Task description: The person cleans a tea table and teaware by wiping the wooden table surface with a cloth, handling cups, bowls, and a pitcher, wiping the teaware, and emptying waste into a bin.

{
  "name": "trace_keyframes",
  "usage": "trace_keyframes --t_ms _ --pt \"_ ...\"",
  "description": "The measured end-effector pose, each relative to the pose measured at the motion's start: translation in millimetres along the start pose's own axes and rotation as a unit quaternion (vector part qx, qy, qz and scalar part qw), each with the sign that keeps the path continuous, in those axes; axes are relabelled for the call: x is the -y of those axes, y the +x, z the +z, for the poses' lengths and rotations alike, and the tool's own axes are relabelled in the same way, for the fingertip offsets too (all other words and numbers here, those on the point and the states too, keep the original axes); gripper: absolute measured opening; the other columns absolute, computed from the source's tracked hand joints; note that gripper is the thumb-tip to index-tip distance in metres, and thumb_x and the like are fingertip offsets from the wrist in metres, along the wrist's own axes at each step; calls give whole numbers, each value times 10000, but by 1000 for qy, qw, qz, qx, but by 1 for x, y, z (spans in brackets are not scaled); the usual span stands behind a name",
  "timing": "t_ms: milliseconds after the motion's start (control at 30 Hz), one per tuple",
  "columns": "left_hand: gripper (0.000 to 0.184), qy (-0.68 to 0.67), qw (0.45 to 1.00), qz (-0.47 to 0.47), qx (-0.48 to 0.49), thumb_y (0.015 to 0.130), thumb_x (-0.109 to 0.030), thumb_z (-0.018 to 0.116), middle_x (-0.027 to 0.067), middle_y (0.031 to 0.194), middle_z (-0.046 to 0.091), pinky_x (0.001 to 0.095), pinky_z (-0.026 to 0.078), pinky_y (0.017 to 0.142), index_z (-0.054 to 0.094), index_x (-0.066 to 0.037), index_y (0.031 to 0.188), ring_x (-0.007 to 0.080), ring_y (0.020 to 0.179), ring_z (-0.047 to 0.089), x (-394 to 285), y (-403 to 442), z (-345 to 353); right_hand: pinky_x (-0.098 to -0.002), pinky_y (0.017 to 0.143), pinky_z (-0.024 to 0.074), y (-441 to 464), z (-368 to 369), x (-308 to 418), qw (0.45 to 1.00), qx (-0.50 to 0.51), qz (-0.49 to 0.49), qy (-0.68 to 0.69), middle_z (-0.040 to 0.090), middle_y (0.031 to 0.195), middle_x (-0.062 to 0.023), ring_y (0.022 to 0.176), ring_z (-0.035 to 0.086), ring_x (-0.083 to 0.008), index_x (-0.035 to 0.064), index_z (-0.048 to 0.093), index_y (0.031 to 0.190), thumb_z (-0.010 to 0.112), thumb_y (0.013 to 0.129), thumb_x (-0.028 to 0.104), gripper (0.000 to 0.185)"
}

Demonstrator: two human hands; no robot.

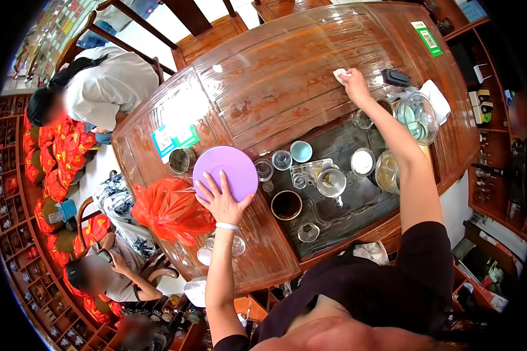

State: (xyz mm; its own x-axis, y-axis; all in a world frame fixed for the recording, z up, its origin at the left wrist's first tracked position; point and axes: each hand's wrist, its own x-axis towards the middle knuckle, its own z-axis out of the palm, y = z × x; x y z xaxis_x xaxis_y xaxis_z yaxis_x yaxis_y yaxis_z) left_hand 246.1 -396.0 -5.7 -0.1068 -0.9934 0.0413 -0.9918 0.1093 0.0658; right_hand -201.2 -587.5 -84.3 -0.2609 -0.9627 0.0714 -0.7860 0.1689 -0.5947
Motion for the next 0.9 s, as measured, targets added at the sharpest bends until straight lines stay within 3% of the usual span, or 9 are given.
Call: trace_keyframes --t_ms 233,333,367,433,567,700,800,867,900 --pt "983 -17 1000 -13 -14 570 -692 591 199 1431 107 623 74 973 299 -168 1350 461 1291 49 1 1 -2 -380 701 457 -115 21 81 910 246 -332 28 566 875 -155 846 556 -320 121 586 915 525 782 58 160" --pt "970 -23 999 -31 20 576 -693 586 206 1426 115 625 55 976 314 -165 1342 446 1298 41 -2 1 -8 -382 705 445 -85 20 52 978 181 -47 89 565 857 -153 810 548 -311 78 593 866 500 815 214 173" --pt "967 -32 999 -31 15 577 -693 586 208 1424 118 627 53 974 320 -157 1337 445 1299 37 -2 1 -8 -386 701 436 -61 12 31 969 85 -218 -76 565 840 -167 792 542 -316 37 561 852 458 851 284 267" --pt "969 -32 999 -32 12 578 -692 585 208 1424 118 626 55 975 315 -157 1339 446 1299 40 -2 2 -8 -416 713 415 -21 -2 10 998 -7 62 -5 553 836 -181 779 533 -323 10 558 896 425 873 272 295" --pt "971 -39 999 -29 4 580 -692 584 208 1425 116 622 57 978 309 -157 1341 448 1298 46 1 8 -5 -446 698 420 43 -7 -35 964 -66 7 -259 524 868 -239 787 530 -325 -34 557 946 403 862 121 234" --pt "966 -26 998 -49 -4 578 -666 607 204 1425 122 610 59 985 315 -149 1339 445 1298 52 -1 32 -3 -352 626 431 55 40 103 986 11 7 167 578 702 -130 676 550 -221 20 586 780 459 806 157 188" --pt "963 -28 998 -54 6 575 -641 627 196 1427 130 605 59 989 317 -142 1338 438 1299 58 -1 39 -4 -361 703 437 21 130 144 921 84 -337 177 600 848 -131 787 559 -249 23 583 816 448 817 169 199" --pt "942 -31 998 -49 26 586 -605 649 194 1421 146 602 74 989 322 -132 1333 430 1296 79 -1 46 -15 -378 765 447 -35 138 174 935 237 -240 107 571 950 -150 879 540 -302 35 555 961 492 784 98 198" --pt "921 -25 997 -53 52 598 -574 664 196 1415 162 598 91 990 328 -123 1327 423 1294 97 0 44 -24 -369 775 453 -41 128 174 873 200 -444 20 582 926 -148 881 552 -300 53 576 971 544 753 92 224"
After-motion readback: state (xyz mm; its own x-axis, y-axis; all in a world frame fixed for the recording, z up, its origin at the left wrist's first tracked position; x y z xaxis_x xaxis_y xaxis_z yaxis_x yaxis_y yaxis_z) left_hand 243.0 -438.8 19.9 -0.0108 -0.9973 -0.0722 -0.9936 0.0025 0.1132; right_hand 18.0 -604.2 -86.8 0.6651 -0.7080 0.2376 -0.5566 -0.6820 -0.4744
